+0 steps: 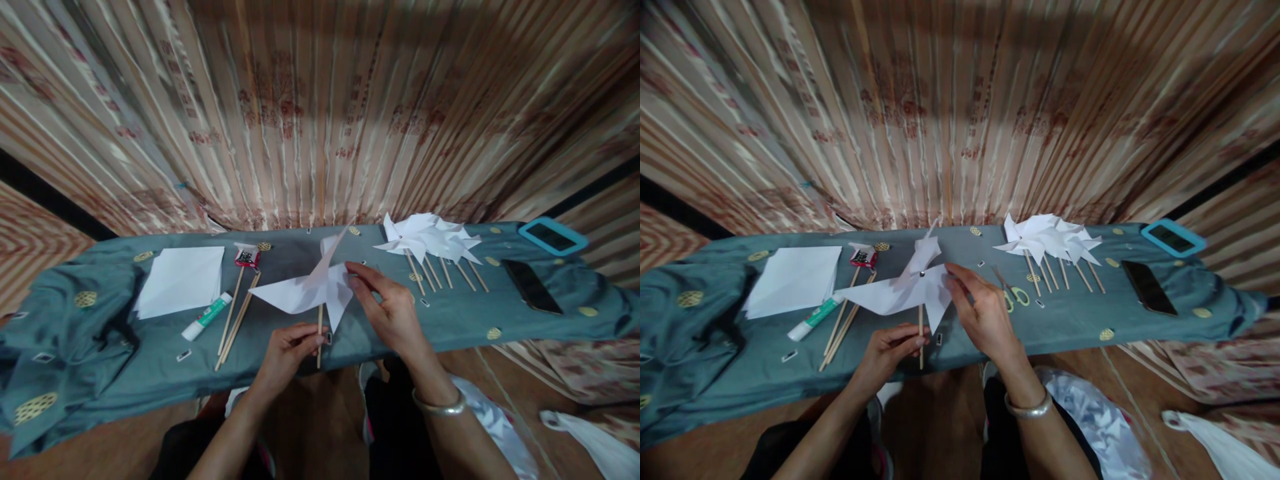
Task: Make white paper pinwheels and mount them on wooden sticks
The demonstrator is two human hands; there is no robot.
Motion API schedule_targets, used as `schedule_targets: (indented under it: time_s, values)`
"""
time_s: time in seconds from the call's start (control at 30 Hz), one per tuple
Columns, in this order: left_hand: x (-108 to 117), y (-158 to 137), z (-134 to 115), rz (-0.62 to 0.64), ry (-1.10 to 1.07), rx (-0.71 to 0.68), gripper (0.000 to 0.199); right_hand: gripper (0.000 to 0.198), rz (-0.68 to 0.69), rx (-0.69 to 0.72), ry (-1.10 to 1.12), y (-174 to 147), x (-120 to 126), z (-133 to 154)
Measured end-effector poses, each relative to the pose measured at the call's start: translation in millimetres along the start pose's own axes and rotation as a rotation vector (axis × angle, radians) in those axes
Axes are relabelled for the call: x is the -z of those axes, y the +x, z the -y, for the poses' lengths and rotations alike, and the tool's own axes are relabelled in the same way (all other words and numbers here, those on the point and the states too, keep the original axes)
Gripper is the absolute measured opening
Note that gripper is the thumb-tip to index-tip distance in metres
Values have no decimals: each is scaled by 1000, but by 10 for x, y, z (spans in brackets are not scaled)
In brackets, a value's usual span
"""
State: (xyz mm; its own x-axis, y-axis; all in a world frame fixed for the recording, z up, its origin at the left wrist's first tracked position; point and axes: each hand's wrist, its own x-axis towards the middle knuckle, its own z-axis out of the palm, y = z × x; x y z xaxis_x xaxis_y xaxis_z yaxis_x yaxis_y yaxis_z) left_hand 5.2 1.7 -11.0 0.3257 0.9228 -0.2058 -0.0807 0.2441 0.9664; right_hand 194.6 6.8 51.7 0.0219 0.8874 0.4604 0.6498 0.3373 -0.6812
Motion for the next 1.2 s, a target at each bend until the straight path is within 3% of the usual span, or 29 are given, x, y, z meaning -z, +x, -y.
schedule_targets:
  time_s: [0.23, 0.43, 0.6, 0.77, 0.97, 1.2]
  values:
    - [14, 35, 65, 26, 73, -72, 23, 31, 14, -239, 308, -21, -23, -62]
    - [-45, 78, 77, -50, 1, 21, 28, 32, 110, -394, 618, -30, -88, -152]
    - [-157, 118, 24, -79, -84, 71, 31, 33, 233, -458, 490, -134, -217, -373]
    - [-273, 158, 73, -73, -147, 78, 35, 35, 365, -376, 405, -227, -361, -415]
    - [-343, 201, 121, -61, -185, 54, 38, 40, 217, -464, 504, -275, -449, -335]
    - [-386, 199, 131, -56, -221, 66, 41, 32, 154, -494, 507, -272, -471, -284]
